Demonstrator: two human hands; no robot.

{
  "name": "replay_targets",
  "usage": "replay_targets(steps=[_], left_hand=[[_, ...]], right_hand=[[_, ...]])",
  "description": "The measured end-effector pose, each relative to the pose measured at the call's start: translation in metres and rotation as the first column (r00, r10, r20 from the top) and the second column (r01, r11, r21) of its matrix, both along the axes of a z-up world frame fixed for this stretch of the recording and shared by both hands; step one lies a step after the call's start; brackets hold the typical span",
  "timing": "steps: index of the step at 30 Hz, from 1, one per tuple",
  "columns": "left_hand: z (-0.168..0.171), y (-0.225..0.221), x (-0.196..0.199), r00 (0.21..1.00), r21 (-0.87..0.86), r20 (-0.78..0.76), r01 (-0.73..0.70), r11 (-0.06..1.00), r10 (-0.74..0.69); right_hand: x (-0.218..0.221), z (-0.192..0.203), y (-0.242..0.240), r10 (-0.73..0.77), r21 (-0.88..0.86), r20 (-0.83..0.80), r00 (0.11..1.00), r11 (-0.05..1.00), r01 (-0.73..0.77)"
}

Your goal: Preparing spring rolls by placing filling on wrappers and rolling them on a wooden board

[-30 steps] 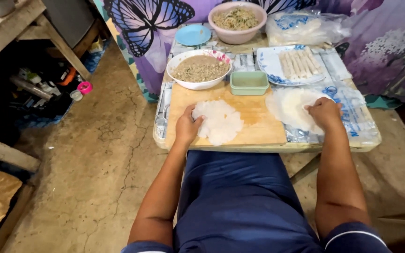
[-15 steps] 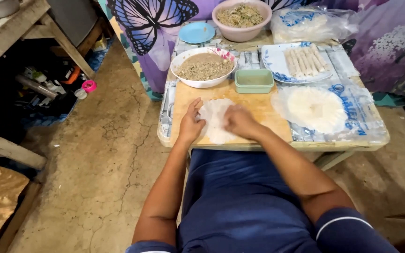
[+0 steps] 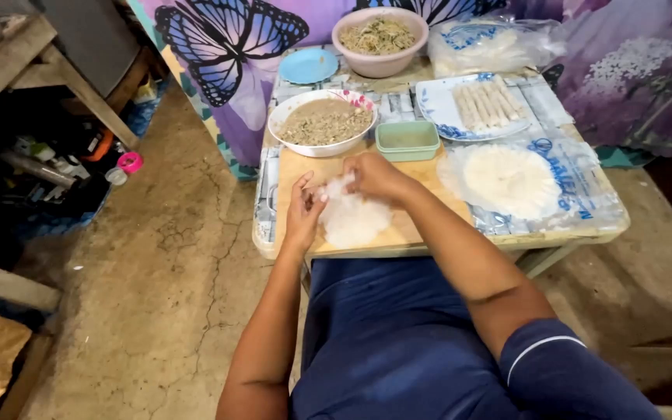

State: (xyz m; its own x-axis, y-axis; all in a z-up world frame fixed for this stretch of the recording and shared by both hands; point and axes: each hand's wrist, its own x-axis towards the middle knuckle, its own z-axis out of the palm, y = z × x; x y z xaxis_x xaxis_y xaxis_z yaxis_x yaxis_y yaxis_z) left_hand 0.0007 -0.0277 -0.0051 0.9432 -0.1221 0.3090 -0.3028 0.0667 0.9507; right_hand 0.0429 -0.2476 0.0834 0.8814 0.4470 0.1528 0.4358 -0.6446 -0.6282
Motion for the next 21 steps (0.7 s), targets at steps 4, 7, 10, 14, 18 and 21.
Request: replay_targets(steps=[4,7,10,14,18,21], left_hand=[[0.005,0.001,-0.002,0.996,0.053,-0.051,0.076,0.996,-0.073],[-0.008,0.005,0.006,0.988,-0.022,-0.005,0.154,0.988,-0.154],[-0.024,0.002,0.013,0.994,0.013,-0.061,0.093,0.996,-0.092],[-0.019,-0.01,0.013,0.998,0.122,-0.022,-0.06,0.991,0.064],[-0.012,-0.003,0.008,0.993,-0.047,-0.026,-0.112,0.993,0.111],[0.008,-0.004,-0.002,0.993,-0.07,-0.043,-0.114,0.991,0.112]], right_hand=[[-0.027,0.02,-0.014,-0.143,0.38,-0.295,0.945,0.89,0.253],[0.023,-0.041,-0.04,-0.285,0.407,-0.229,0.931,0.841,0.357],[0.013,-0.051,-0.05,-0.431,0.22,-0.198,0.88,0.856,0.468],[-0.033,-0.006,-0.045,-0.39,0.112,-0.18,0.903,0.904,0.413],[-0.032,-0.011,-0.066,0.008,0.545,-0.381,0.924,0.81,0.217],[-0.005,-0.032,-0.075,0.023,0.586,-0.353,0.936,0.785,0.202]])
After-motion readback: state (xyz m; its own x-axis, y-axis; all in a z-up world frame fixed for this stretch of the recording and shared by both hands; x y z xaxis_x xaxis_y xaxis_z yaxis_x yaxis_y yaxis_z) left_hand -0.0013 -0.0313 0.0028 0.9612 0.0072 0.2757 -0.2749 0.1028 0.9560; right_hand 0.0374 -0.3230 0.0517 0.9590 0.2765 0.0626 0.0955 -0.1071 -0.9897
